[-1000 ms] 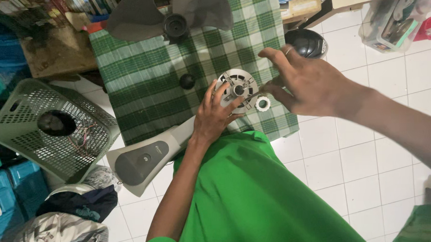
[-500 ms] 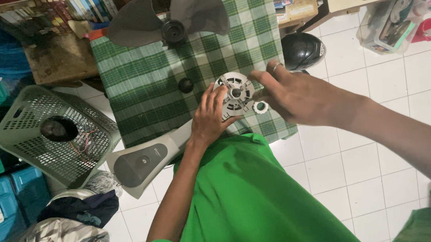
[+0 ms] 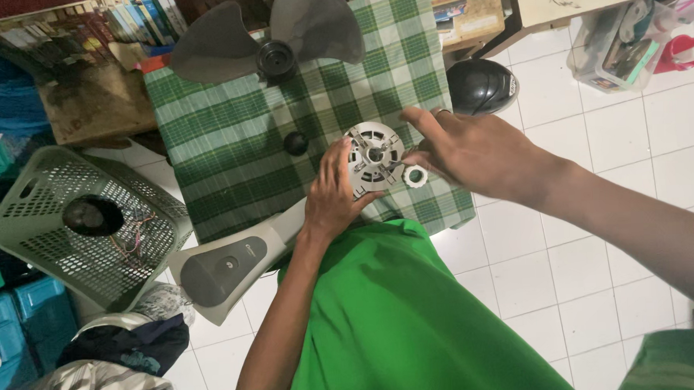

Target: The person assembles a table fan by attaching the fan blade hub to the motor housing and securing the fan blades. They use a screwdriver to tighten the central nut and then attach the fan head to the stand.

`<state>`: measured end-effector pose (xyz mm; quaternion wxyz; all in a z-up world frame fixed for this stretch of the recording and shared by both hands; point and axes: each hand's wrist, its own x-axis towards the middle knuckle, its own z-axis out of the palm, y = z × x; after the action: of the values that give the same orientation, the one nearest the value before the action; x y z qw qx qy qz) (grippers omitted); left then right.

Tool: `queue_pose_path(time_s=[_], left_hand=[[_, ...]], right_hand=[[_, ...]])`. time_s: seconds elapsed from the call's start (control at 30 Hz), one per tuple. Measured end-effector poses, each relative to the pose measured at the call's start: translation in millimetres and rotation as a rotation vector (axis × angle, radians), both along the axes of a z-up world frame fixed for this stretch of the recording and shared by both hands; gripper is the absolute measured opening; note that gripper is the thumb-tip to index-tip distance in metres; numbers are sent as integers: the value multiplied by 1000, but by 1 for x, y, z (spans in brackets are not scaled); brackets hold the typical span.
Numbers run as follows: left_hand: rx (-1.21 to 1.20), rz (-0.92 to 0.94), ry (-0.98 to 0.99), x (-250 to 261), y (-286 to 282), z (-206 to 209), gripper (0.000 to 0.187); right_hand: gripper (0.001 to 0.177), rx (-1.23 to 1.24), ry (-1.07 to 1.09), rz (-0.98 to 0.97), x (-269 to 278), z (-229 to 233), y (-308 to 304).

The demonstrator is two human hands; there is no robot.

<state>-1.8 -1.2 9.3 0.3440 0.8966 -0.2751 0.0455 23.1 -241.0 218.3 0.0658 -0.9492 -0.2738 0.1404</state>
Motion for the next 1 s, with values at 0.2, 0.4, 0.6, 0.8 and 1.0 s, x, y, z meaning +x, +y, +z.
queue_pose_path(time_s=[0.2,0.4,0.6,0.8,1.0], left_hand=[[-127,36,101,0,2,10,119],[-182,55,141,1,2,14,123],[-197,68,231,2,2,12,122],[-196,71,205,2,2,7,120],[-159,64,154,2,0,7,119]], right_hand=[[56,4,-120,151,1,-4,-1],[61,136,-146,104,1,1,-2],[69,-236,79,-4,0,1,3],[69,192,1,118,4,4,0],[65,-71,116,-62,-2,5,3]])
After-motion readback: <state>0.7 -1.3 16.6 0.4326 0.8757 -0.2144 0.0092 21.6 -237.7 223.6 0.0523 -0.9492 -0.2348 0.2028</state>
